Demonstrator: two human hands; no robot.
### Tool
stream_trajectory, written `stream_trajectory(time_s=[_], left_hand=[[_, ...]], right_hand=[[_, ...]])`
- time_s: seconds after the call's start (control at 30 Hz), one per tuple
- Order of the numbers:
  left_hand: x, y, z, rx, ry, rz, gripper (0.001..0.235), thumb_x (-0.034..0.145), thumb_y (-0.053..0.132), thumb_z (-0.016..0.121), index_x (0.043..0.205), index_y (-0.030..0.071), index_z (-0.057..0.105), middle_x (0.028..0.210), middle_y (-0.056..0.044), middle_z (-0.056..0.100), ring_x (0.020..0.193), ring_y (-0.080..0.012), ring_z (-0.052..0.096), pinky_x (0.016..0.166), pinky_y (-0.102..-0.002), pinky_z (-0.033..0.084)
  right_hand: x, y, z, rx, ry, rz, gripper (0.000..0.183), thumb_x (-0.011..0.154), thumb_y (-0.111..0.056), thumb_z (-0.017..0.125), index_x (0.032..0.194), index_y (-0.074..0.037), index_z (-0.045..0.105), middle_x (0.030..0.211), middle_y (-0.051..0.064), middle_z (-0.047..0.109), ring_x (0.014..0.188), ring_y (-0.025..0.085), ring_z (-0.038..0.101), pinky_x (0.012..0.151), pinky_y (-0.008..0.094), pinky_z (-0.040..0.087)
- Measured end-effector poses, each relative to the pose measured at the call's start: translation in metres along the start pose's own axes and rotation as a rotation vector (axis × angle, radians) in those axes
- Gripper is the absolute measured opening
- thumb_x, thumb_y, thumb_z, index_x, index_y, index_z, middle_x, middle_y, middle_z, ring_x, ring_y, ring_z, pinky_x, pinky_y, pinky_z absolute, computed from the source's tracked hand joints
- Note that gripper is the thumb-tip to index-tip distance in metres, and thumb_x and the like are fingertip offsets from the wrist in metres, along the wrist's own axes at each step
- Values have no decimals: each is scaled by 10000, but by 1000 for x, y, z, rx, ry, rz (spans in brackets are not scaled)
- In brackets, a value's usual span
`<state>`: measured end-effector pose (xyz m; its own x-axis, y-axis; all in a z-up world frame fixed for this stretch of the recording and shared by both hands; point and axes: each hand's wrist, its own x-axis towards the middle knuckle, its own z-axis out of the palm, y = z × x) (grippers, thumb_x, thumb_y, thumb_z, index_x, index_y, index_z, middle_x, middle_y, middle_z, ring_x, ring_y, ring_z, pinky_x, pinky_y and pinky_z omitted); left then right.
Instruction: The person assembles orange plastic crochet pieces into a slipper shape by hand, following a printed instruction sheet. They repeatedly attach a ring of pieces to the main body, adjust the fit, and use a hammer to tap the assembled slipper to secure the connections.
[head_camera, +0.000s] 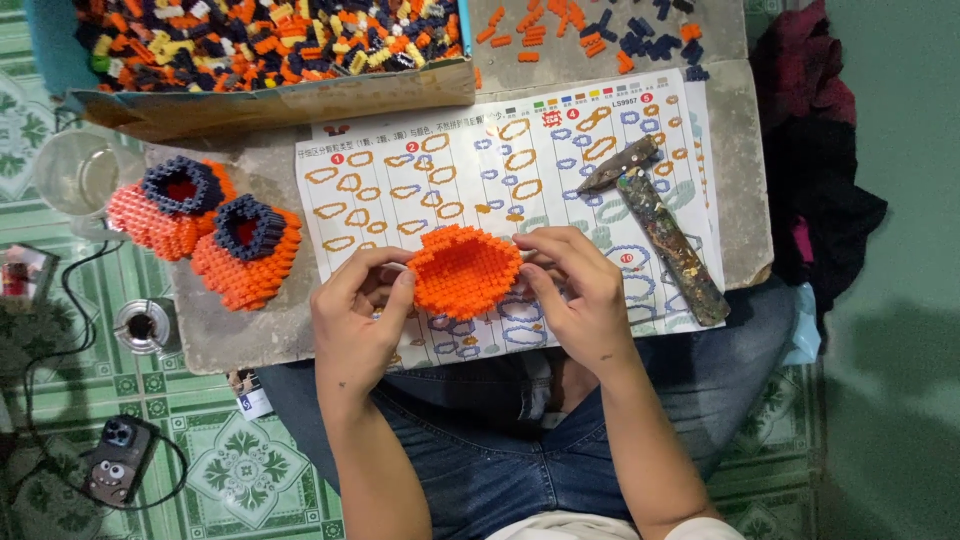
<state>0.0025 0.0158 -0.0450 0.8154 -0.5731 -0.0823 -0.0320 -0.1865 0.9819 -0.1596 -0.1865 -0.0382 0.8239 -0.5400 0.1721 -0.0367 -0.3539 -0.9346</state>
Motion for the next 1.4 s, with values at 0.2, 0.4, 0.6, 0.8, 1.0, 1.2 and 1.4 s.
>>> stream_trajectory(time_s=[0.2,0.4,0.6,0.8,1.0,1.2,1.4], left_hand=[[-1,2,2,0,1,-14,165,1063,72,759,1191,-17,812,924,-210,717,792,-231,717,668,-359,685],[-2,-4,3,11,26,-15,168,1068,95,756,1188,-6,820,944,-213,735,812,-204,683,653,-349,661],[-3,5,5,77,72,-44,204,1077,165,741,1204,31,828,1016,-197,771,848,-204,697,744,-377,659],[-1,9,7,77,119,-42,195,1107,164,703,1220,43,807,1072,-159,789,889,-192,721,806,-344,646],[-1,8,6,38,147,-40,168,1122,121,686,1202,32,803,1030,-139,773,872,-182,715,821,-336,651],[-3,26,11,88,141,-37,172,1127,133,698,1220,45,813,1011,-134,767,861,-179,705,792,-341,640],[-7,65,17,334,79,84,242,1111,186,721,1258,27,828,1150,-211,794,1028,-329,786,897,-426,670]], right_hand=[[-3,3,0,119,79,-56,264,1073,45,715,1331,47,768,1183,180,729,887,303,841,749,432,731],[-6,6,-8,340,186,-91,177,1083,54,677,1233,87,766,1074,182,724,763,253,812,656,383,729],[-10,3,-29,312,288,-132,114,1075,67,689,1140,103,776,1044,192,721,760,246,782,621,377,706],[-11,-18,-59,-246,196,-134,158,1016,48,801,1163,16,847,1036,166,769,792,305,766,660,397,648],[-22,-3,-58,-439,36,-58,180,1007,-77,852,1182,-32,855,1025,130,748,870,325,795,740,405,669],[-25,-6,-55,-464,25,-37,89,1030,-67,832,1095,-10,854,977,127,719,887,334,797,741,397,669],[-29,2,-55,-484,2,-34,54,1047,-112,827,1060,-61,841,991,81,694,931,288,792,770,364,668]])
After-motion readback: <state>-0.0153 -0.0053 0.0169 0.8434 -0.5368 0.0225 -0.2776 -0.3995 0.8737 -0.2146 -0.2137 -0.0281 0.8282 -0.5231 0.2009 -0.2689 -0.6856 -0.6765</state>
